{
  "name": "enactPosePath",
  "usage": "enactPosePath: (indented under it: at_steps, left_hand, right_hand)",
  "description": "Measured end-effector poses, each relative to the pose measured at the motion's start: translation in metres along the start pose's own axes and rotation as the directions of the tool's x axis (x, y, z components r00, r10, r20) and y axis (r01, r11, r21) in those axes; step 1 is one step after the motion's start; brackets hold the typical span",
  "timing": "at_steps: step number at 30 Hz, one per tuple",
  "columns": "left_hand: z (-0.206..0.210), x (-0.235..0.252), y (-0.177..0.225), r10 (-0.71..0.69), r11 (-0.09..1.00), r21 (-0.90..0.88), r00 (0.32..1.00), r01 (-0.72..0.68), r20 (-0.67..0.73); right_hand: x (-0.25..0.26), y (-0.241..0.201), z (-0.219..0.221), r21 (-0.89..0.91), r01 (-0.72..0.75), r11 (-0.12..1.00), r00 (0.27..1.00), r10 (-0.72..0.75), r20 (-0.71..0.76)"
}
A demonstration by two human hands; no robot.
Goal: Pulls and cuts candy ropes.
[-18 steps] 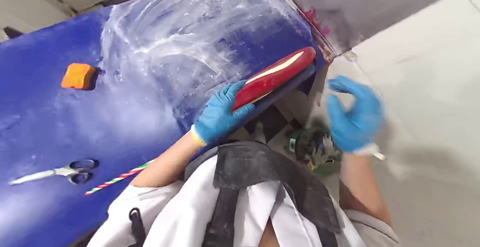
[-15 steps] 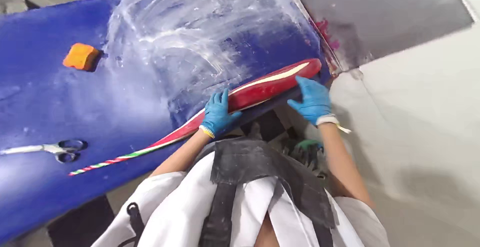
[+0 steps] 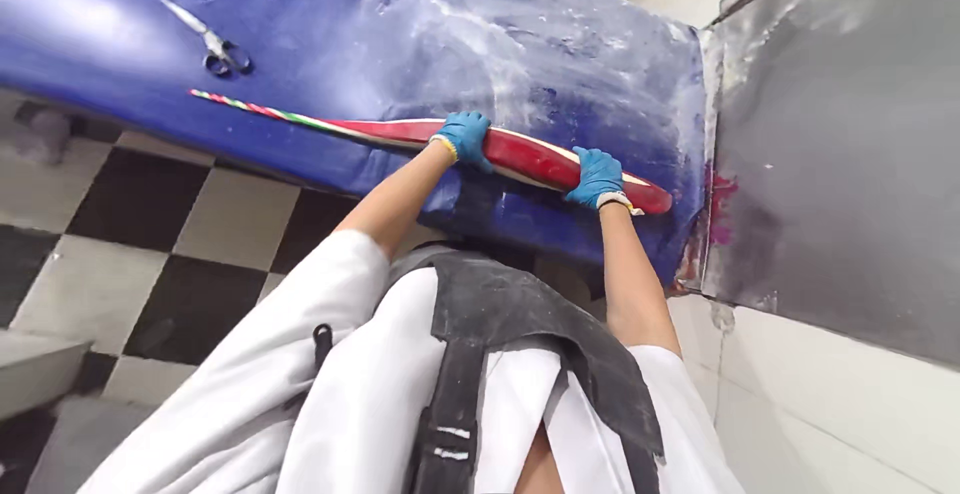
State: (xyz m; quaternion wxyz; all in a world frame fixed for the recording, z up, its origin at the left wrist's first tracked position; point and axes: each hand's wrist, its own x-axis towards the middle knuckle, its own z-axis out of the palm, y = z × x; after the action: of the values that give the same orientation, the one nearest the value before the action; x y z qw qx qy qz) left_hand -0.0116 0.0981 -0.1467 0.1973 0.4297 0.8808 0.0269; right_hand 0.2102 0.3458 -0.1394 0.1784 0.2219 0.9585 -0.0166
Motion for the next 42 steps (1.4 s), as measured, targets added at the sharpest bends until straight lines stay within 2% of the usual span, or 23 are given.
enactPosePath:
  at_steps: [3,7,10,13,14,16,19,20,22,24,27,30,36,42]
  left_hand:
    - [0.008,-0.005,0.002,-0.031,0.999,-0.029,0.997,0.029,-0.071]
    - [0.04,-0.047,0.013,-0.011,0.998,-0.062,0.949,-0.009,-0.315]
    - [0.091,-0.096,0.019,0.043,0.995,-0.051,0.817,-0.088,-0.575]
    - [0.148,-0.138,0.021,0.108,0.992,0.041,0.641,-0.119,-0.76]
    - [0.153,-0.146,0.02,0.125,0.989,0.052,0.614,-0.135,-0.779]
    - [0.143,-0.154,0.014,0.149,0.982,0.037,0.644,-0.184,-0.75]
    - [0.092,-0.143,0.0,0.179,0.968,-0.022,0.749,-0.25,-0.639]
    - [0.07,-0.133,-0.008,0.211,0.962,-0.026,0.805,-0.271,-0.555]
    - [0.037,-0.11,-0.021,0.283,0.951,-0.036,0.911,-0.308,-0.301]
    - [0.026,-0.093,-0.029,0.367,0.926,-0.047,0.921,-0.376,-0.127]
    - [0.022,-0.084,-0.032,0.419,0.906,-0.059,0.908,-0.42,-0.026]
    - [0.031,-0.086,-0.035,0.43,0.897,-0.072,0.899,-0.436,-0.078]
    - [0.058,-0.097,-0.036,0.433,0.887,0.001,0.831,-0.462,-0.35]
    - [0.063,-0.097,-0.036,0.44,0.886,0.019,0.824,-0.464,-0.357]
  right_hand:
    - [-0.004,-0.005,0.004,-0.003,-0.015,1.0,0.998,0.014,-0.06]
    - [-0.051,-0.012,0.016,0.078,-0.014,0.997,0.98,0.029,-0.199]
    - [-0.076,0.002,-0.003,0.208,0.034,0.977,0.979,0.009,-0.204]
    - [-0.077,0.007,-0.002,0.207,-0.047,0.977,0.979,0.086,-0.184]
    - [-0.075,0.002,0.006,0.194,-0.069,0.979,0.964,0.115,-0.238]
    - [-0.078,-0.01,0.037,0.205,-0.089,0.975,0.881,0.173,-0.441]
    - [-0.081,-0.015,0.058,0.202,-0.09,0.975,0.786,0.194,-0.587]
    - [-0.081,-0.018,0.061,0.207,-0.092,0.974,0.764,0.203,-0.612]
    - [-0.083,-0.023,0.066,0.228,-0.112,0.967,0.738,0.235,-0.633]
    - [-0.088,-0.031,0.07,0.242,-0.13,0.962,0.708,0.261,-0.656]
    - [-0.093,-0.035,0.075,0.257,-0.142,0.956,0.676,0.283,-0.681]
    - [-0.092,-0.038,0.081,0.276,-0.129,0.952,0.611,0.296,-0.734]
    - [-0.097,-0.041,0.094,0.282,-0.115,0.952,0.543,0.298,-0.785]
    - [-0.094,-0.039,0.097,0.274,-0.06,0.96,0.498,0.267,-0.825]
